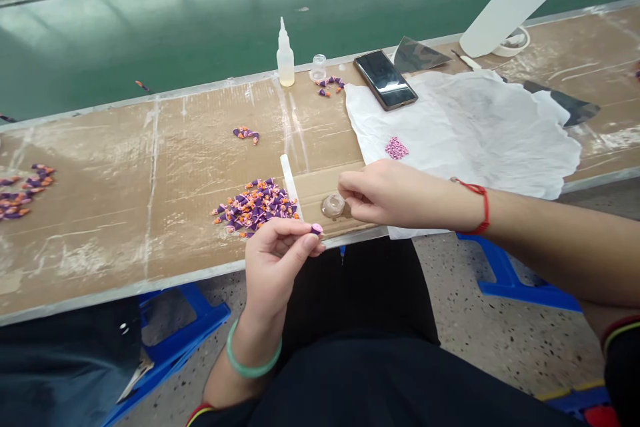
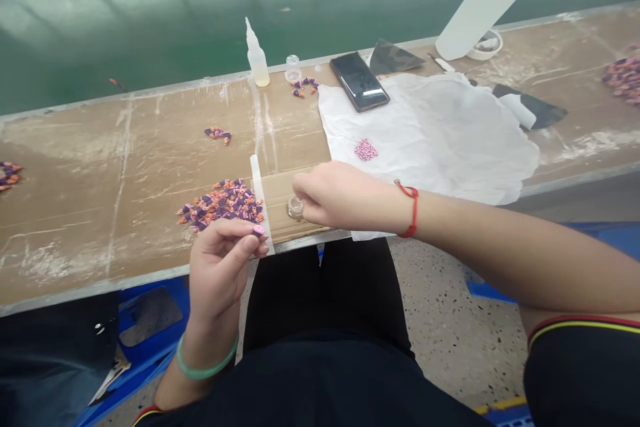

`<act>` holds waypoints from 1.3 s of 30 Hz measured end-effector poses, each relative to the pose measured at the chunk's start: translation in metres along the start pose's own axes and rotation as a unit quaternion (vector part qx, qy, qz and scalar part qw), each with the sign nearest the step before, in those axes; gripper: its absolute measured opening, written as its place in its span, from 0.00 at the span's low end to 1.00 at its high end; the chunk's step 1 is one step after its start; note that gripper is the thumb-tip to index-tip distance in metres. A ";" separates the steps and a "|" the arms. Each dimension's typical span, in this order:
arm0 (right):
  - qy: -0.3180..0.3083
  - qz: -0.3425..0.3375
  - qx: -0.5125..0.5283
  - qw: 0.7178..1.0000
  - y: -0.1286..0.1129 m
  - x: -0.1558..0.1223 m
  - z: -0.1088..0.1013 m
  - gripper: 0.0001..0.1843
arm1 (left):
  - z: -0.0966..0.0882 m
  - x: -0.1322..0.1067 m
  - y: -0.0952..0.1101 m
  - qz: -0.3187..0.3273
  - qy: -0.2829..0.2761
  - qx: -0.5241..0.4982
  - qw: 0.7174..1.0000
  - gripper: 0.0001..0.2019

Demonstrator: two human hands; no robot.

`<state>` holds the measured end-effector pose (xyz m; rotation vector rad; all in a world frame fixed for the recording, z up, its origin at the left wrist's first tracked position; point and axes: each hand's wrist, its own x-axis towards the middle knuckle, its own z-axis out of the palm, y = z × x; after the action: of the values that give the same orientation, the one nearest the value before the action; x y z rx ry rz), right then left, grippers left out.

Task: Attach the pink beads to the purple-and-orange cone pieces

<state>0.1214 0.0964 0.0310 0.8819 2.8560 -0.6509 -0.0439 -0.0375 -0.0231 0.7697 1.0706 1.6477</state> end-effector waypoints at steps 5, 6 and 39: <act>0.004 -0.073 0.240 0.968 -0.018 -0.016 -0.012 0.05 | 0.006 -0.002 0.004 -0.004 -0.027 -0.018 0.999 0.06; -0.007 -0.087 0.268 0.960 -0.022 -0.019 -0.015 0.05 | 0.007 -0.002 0.005 -0.004 -0.032 -0.017 0.999 0.06; 0.079 -0.125 0.216 0.965 -0.035 -0.029 -0.014 0.07 | 0.016 -0.007 0.007 0.042 -0.034 0.037 0.998 0.05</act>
<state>0.1270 0.0611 0.0630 0.6385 3.0506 -1.3281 -0.0305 -0.0404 -0.0097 0.9245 1.0682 1.6480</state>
